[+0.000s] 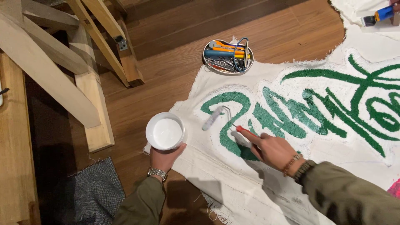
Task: Applying adhesive to the back of a tufted rug using a small roller
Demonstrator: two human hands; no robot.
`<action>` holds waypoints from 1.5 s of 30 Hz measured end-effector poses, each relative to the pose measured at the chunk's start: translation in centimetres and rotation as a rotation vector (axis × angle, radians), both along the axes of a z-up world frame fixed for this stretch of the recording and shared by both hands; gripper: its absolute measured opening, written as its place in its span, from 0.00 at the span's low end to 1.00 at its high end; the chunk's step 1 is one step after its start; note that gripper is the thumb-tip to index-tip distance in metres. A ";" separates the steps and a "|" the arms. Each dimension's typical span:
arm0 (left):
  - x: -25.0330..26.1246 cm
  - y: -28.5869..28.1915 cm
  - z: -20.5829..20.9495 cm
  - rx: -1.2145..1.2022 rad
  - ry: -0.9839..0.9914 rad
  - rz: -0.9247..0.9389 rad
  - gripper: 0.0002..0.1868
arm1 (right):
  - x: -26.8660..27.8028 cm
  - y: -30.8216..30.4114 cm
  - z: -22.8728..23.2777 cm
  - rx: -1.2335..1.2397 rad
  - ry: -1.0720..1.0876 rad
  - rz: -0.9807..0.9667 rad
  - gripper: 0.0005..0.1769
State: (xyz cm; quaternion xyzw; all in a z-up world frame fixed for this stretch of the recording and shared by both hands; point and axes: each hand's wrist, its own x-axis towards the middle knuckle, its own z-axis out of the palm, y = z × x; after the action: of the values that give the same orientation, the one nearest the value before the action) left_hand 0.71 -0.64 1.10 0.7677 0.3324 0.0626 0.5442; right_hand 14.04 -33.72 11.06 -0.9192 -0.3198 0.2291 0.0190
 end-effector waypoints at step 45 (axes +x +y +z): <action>0.6 -1.0 1.6 -0.046 0.121 0.101 0.49 | -5.8 -18.5 -5.7 -0.058 0.273 0.059 0.37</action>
State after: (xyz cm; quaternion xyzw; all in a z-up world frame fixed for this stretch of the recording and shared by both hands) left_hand 1.28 -1.61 2.71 0.7398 0.4041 0.0358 0.5368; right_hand 8.25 -52.26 5.36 -0.8699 -0.3342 0.3617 0.0289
